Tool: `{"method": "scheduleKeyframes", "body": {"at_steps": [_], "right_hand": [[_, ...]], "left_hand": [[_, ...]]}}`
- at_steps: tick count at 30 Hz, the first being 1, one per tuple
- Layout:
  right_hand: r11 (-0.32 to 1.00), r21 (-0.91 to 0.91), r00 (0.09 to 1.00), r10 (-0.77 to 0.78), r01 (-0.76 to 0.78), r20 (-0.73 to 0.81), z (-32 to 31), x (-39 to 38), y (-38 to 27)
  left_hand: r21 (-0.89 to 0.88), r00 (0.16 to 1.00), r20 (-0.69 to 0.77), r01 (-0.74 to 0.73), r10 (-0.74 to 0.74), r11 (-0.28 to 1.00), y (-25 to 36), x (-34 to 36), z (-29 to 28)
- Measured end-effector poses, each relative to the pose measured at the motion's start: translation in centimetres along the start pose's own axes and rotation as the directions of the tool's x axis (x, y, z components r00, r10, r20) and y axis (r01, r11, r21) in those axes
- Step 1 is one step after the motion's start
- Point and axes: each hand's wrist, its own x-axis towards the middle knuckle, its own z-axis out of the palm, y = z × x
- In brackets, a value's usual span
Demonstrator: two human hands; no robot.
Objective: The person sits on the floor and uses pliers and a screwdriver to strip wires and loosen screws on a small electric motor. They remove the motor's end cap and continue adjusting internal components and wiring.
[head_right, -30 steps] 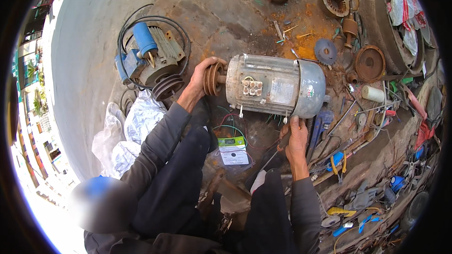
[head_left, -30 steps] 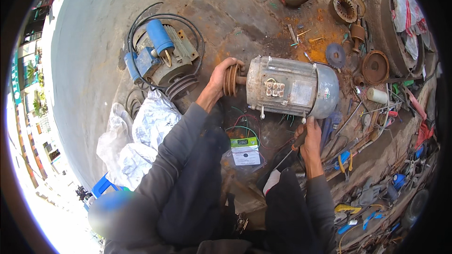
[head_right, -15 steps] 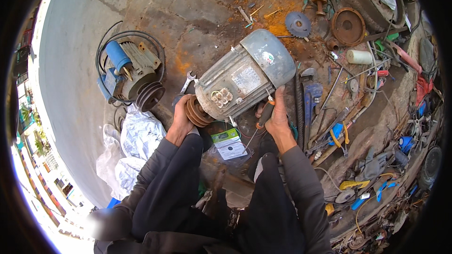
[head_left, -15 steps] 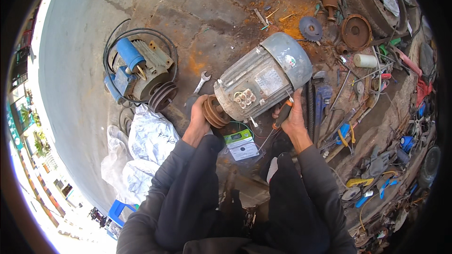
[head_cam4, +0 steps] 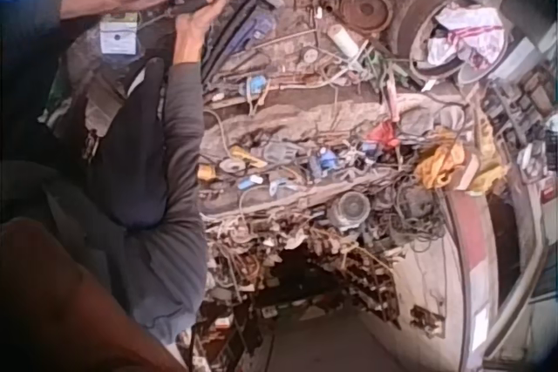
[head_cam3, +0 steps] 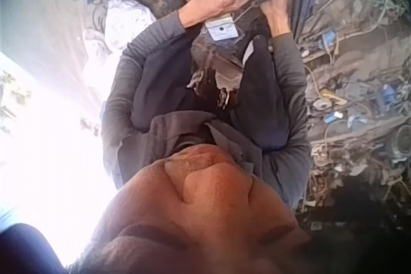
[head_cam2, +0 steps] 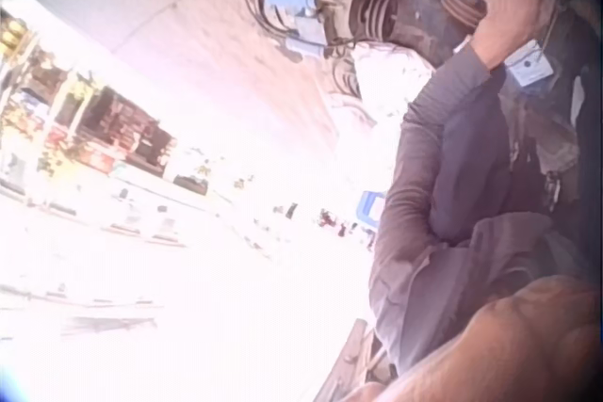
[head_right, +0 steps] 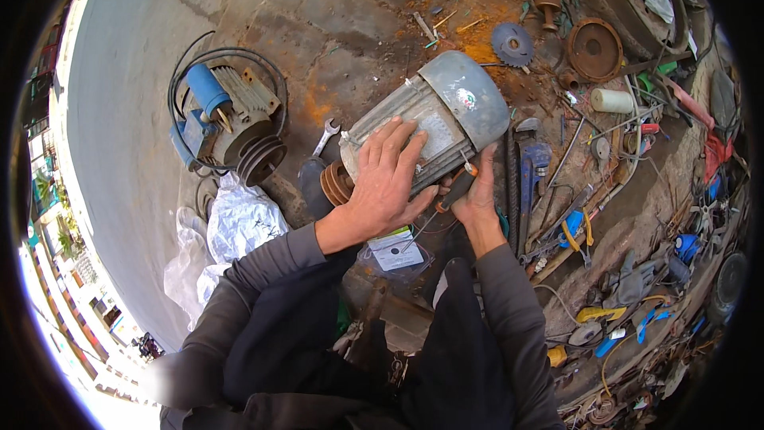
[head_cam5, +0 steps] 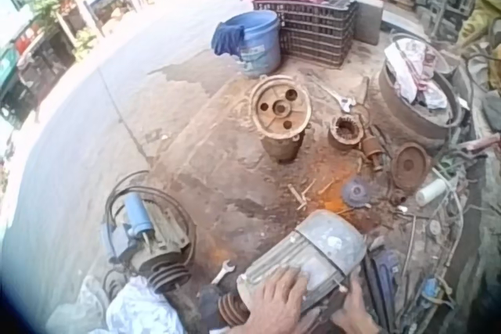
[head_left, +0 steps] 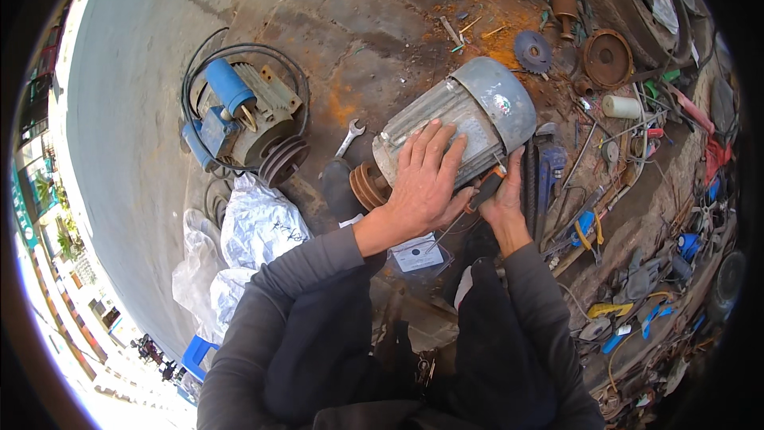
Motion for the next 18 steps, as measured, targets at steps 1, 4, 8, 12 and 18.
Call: {"method": "scheduleKeyframes", "body": {"at_steps": [1,4,8,12,18], "right_hand": [[1.000,-0.011,1.000,-0.005,0.005,-0.009,-0.1,0.0,0.0],[0.999,-0.008,0.999,0.053,-0.053,0.009,-0.6,-0.1,-0.4],[0.997,0.003,0.996,0.079,-0.080,0.033,-0.4,-0.5,-0.2],[0.995,-0.052,0.996,0.084,-0.082,0.020,0.8,-1.2,-0.8],[0.975,-0.216,0.997,0.061,-0.048,0.051,4.1,-2.8,-2.6]], "left_hand": [[0.027,1.000,-0.027,-0.010,0.010,1.000,-0.2,0.2,1.0],[0.018,0.998,-0.064,-0.023,0.024,1.000,-1.0,0.3,1.5],[0.031,0.996,-0.067,-0.060,0.062,0.998,-2.3,0.5,0.8],[-0.055,0.996,-0.082,-0.051,0.046,0.997,-3.8,1.7,-1.2],[-0.402,0.996,-0.042,0.055,-0.079,0.914,-7.5,4.1,-4.8]]}}
